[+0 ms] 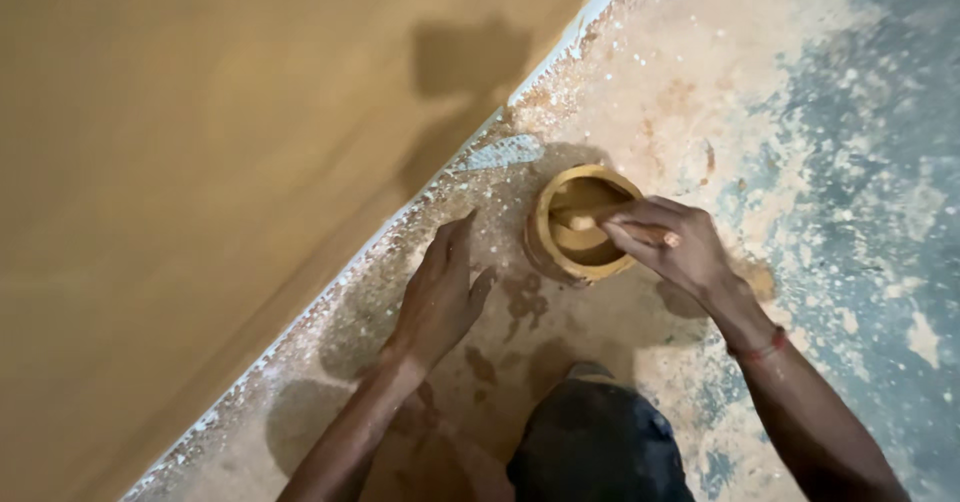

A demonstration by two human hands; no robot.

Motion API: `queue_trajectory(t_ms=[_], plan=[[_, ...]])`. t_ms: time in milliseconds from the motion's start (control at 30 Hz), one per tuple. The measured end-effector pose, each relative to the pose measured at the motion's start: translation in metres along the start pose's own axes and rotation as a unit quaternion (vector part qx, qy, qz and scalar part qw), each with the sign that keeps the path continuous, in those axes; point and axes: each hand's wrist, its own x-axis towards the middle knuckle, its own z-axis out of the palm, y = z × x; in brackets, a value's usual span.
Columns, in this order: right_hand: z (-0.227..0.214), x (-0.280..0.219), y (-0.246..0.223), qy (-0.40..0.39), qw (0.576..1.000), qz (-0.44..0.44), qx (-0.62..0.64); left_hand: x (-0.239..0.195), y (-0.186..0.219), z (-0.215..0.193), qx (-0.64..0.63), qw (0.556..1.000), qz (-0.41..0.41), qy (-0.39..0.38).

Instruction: The person paints a wall with a brownish-yellow paint using a brush. They repeatedly dip the brush into a small container and apply the paint in smooth strokes, covering the lower section of the wall.

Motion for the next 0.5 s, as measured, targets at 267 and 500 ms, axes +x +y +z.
queue_trajectory(t_ms=[267, 500], plan=[[0.053, 0.031, 0.070, -0.147, 0.955, 0.135, -0.217, -0.083, -0.004, -0.044, -0.081, 0.981, 0.083, 0.156], [0.037, 0.049, 0.073, -0.024, 0.954, 0.299, 0.010, -0.124, -0.051, -0.023, -0.083, 0.973, 0.096, 0.191]])
